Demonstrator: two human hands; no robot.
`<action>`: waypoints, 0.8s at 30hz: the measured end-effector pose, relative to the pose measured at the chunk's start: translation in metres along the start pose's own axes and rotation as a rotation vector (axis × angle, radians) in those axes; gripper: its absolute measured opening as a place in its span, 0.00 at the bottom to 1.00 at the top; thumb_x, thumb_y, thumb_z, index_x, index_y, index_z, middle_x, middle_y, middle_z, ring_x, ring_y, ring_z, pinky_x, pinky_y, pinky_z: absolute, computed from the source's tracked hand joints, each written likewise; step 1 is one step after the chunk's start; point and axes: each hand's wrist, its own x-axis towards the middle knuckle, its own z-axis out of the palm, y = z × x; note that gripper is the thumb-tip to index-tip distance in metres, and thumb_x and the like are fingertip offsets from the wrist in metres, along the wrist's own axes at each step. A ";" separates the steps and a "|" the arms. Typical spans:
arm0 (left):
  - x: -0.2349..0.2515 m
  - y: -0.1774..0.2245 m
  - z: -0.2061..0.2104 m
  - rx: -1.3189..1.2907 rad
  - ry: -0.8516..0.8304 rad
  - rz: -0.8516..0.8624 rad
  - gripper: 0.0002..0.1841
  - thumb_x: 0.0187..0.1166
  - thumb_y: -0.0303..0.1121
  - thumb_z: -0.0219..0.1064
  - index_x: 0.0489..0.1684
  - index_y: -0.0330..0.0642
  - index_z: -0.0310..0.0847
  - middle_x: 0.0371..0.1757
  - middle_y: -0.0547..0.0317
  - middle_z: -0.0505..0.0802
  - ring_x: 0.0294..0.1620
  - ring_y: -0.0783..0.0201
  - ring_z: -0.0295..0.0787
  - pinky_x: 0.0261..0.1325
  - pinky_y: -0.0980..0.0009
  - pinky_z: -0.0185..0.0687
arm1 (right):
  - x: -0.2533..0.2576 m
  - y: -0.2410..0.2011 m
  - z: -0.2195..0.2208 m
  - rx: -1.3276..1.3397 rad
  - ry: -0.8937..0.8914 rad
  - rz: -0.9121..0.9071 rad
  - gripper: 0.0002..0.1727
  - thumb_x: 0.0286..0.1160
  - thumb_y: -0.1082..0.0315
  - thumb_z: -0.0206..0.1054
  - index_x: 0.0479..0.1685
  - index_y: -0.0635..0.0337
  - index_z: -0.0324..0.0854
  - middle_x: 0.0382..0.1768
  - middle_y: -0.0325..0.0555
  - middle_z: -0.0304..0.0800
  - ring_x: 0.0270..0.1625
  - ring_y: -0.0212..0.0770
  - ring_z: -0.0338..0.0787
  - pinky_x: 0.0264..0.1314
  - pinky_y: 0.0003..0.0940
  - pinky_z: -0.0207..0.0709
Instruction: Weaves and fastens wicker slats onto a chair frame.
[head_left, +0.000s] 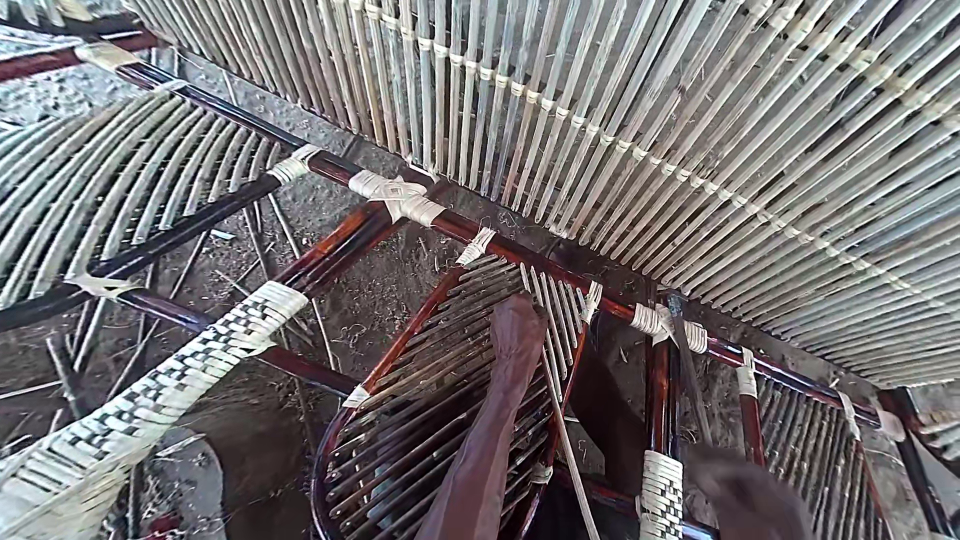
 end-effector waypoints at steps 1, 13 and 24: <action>-0.002 -0.001 0.000 -0.029 0.013 0.005 0.11 0.83 0.34 0.66 0.42 0.35 0.91 0.40 0.38 0.94 0.47 0.37 0.94 0.49 0.39 0.86 | 0.045 0.005 0.027 -0.002 -0.013 -0.074 0.05 0.75 0.67 0.72 0.42 0.48 0.92 0.44 0.35 0.95 0.45 0.34 0.93 0.50 0.34 0.89; -0.016 -0.009 0.003 -0.147 0.062 0.042 0.10 0.84 0.33 0.65 0.38 0.37 0.87 0.32 0.39 0.91 0.36 0.40 0.92 0.37 0.42 0.87 | 0.308 0.044 0.193 -0.441 -0.221 -0.434 0.15 0.70 0.76 0.74 0.56 0.63 0.89 0.41 0.47 0.98 0.42 0.38 0.96 0.52 0.40 0.89; -0.019 -0.003 0.005 -0.142 0.099 0.037 0.09 0.85 0.32 0.64 0.45 0.35 0.87 0.37 0.40 0.91 0.39 0.39 0.92 0.37 0.45 0.86 | 0.309 0.058 0.192 -0.436 -0.174 -0.595 0.03 0.68 0.77 0.74 0.37 0.64 0.92 0.38 0.49 0.96 0.40 0.37 0.94 0.49 0.35 0.88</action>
